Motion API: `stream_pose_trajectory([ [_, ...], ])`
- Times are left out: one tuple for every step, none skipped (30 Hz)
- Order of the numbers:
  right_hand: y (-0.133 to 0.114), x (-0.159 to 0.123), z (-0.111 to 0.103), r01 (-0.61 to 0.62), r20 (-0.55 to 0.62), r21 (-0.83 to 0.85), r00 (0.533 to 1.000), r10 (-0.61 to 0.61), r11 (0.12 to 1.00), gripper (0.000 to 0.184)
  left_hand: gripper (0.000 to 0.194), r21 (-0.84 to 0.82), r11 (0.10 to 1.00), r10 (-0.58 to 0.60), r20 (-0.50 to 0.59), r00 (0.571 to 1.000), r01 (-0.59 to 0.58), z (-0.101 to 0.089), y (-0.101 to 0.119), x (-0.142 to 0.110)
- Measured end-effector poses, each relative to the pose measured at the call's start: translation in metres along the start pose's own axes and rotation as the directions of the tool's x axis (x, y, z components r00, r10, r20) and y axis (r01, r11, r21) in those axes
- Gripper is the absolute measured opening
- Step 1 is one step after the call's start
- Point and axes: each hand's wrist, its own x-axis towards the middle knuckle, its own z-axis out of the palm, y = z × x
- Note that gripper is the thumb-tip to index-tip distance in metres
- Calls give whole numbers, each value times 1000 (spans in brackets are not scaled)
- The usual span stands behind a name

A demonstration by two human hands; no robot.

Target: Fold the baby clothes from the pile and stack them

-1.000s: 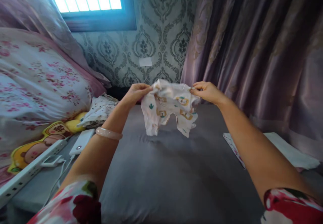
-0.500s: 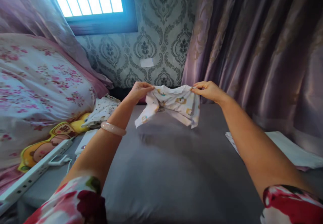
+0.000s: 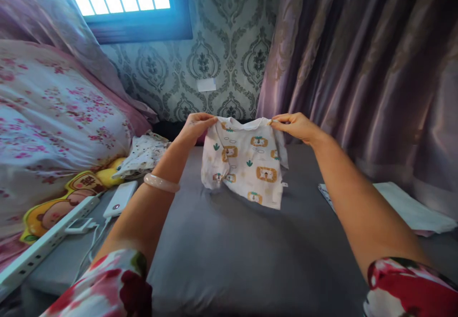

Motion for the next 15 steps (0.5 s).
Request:
stream_pose_trajectory([
  [1, 1, 1, -7, 26, 36, 1000, 6, 999, 23, 27, -34, 999, -20, -23, 1000, 19, 0, -1, 1],
  [2, 1, 1, -7, 37, 43, 999, 6, 999, 25, 26, -62, 997, -41, -46, 998, 38, 1, -2, 2],
  [2, 1, 2, -7, 36, 37, 999, 6, 999, 26, 26, -80, 995, -61, -62, 996, 56, 1, -3, 3],
  [3, 2, 3, -8, 23, 19, 1000, 8, 1000, 27, 26, -89, 994, -72, -70, 995, 66, 2, -4, 4],
  [3, 2, 4, -6, 9, -1, 1000, 6, 1000, 28, 27, -92, 994, -69, -71, 995, 63, 2, -6, 5],
  [4, 2, 4, -2, -3, -17, 1000, 2, 1000, 29, 27, -93, 995, -53, -70, 996, 47, 2, -7, 6],
  [4, 2, 5, 3, -11, -25, 1000, -3, 1000, 30, 28, -91, 996, -29, -69, 997, 23, 2, -8, 6],
  [5, 2, 6, 7, -19, -27, 1000, -7, 1000, 31, 29, -85, 996, -2, -67, 998, -3, 3, -8, 7],
  [7, 3, 7, 11, -24, -24, 1000, -11, 1000, 33, 29, -77, 997, 22, -66, 998, -27, 3, -9, 7],
  [9, 3, 8, 15, -27, -19, 1000, -16, 1000, 34, 30, -65, 997, 39, -65, 997, -44, 3, -10, 6],
  [11, 3, 9, 21, -28, -11, 999, -21, 1000, 36, 31, -52, 997, 47, -64, 997, -50, 3, -11, 6],
  [13, 3, 10, 28, -28, -3, 999, -28, 1000, 37, 32, -38, 998, 46, -63, 997, -49, 3, -12, 5],
  [15, 3, 10, 36, -26, 5, 999, -36, 999, 38, 32, -25, 999, 39, -61, 997, -40, 3, -13, 4],
  [16, 2, 10, 43, -22, 13, 999, -43, 999, 39, 32, -12, 999, 31, -61, 998, -31, 3, -13, 2],
  [16, 0, 10, 48, -15, 22, 999, -48, 999, 39, 31, 2, 1000, 24, -58, 998, -24, 3, -14, 0],
])
